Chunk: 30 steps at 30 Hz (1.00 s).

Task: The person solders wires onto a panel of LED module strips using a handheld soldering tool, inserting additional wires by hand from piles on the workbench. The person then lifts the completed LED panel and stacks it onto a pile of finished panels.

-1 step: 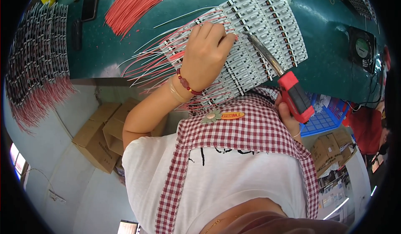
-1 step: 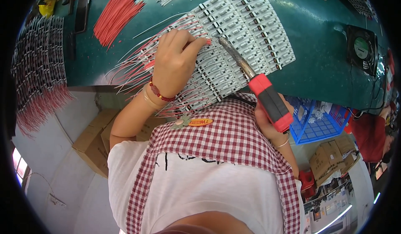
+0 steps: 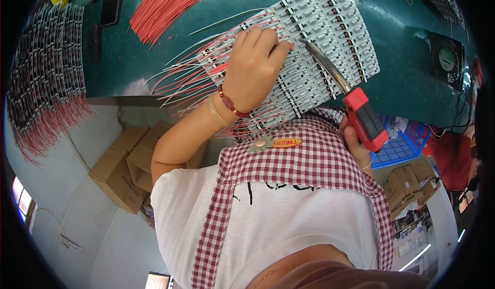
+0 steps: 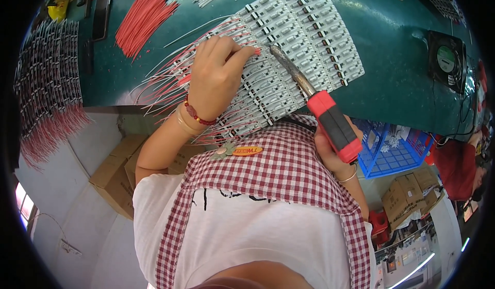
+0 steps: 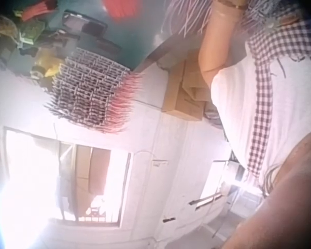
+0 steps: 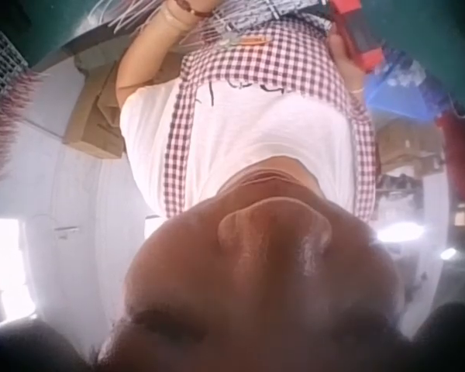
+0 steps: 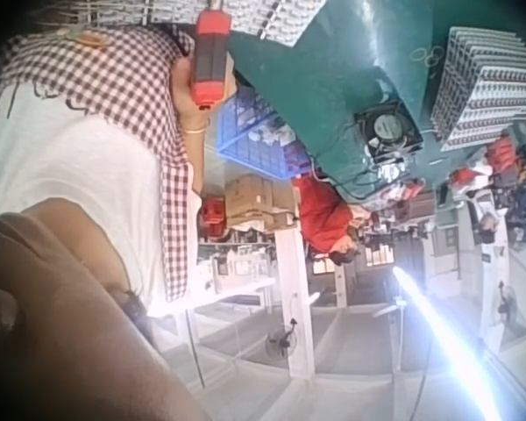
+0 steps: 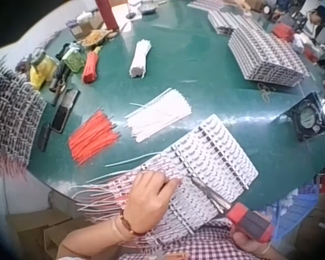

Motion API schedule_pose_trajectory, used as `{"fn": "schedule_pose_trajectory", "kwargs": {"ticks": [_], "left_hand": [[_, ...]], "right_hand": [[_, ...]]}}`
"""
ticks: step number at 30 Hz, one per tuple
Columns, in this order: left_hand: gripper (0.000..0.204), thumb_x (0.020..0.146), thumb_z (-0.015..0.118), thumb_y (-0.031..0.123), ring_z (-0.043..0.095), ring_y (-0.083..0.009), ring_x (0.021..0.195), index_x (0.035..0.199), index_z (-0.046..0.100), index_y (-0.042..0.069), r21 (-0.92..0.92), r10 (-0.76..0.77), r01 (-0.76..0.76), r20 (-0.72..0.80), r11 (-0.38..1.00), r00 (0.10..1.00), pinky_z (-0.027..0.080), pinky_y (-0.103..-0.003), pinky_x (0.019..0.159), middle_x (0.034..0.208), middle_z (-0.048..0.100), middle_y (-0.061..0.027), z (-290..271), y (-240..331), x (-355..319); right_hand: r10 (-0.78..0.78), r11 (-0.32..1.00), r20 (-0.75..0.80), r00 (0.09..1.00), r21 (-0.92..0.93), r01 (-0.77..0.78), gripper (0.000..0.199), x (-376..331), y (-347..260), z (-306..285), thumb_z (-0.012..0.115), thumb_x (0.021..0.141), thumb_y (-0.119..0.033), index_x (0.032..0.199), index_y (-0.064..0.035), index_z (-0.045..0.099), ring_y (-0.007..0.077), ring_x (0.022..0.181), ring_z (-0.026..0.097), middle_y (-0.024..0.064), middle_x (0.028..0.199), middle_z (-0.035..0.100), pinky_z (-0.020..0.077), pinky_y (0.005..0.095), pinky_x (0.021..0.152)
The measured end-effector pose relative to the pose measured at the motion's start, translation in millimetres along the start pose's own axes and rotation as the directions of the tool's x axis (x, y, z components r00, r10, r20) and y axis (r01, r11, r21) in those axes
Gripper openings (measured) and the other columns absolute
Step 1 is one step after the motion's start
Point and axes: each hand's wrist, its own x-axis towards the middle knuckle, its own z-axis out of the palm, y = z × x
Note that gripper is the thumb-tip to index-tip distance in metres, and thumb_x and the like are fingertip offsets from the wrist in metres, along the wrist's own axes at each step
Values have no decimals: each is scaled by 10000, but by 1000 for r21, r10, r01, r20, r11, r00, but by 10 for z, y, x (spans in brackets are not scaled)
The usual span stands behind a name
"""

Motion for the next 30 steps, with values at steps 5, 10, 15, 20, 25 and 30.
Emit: {"fn": "schedule_pose_trajectory", "kwargs": {"ticks": [5,10,15,20,25,30], "left_hand": [[146,728,630,78,497,-228,794,865,646,30,13,-2,2,4,1000,1000,394,-350,696,800,480,-62,-5,14,4],[125,728,611,75,500,-229,799,842,638,30,19,-3,3,2,1000,1000,401,-349,696,800,483,-68,7,13,11],[147,718,620,50,509,-225,774,861,656,47,31,-23,23,8,999,1000,404,-350,687,793,501,-56,-17,35,28],[178,715,630,31,519,-218,751,884,666,71,109,-26,24,22,994,999,401,-352,673,785,516,-42,-36,58,49],[173,711,632,42,527,-214,771,879,659,72,117,22,-5,-142,993,990,397,-354,669,777,512,-41,-81,34,53],[216,689,636,21,510,-219,746,898,676,58,10,-10,10,-54,1000,998,398,-348,662,767,506,-46,-9,162,-41]], "right_hand": [[29,996,33,999,83,-32,223,61,-71,41,706,787,-155,958,-13,689,289,714,661,149,866,662,515,335,625],[24,999,-19,1000,24,-23,255,4,-36,35,713,796,-185,976,-7,689,269,723,666,141,884,669,522,331,655],[74,982,-40,996,177,-66,274,-45,-47,-6,715,807,-217,964,5,683,234,718,670,125,870,677,524,319,662],[120,964,-8,993,240,-115,294,-64,-60,-27,716,828,-244,972,9,678,212,732,667,105,820,676,519,310,663],[185,902,18,982,394,-177,276,-56,-249,-66,704,850,-216,1003,11,668,168,729,642,76,822,674,512,301,671],[201,909,23,979,367,-195,261,-143,-97,-82,693,864,-186,1036,9,672,168,750,646,85,862,687,514,301,687]]}}
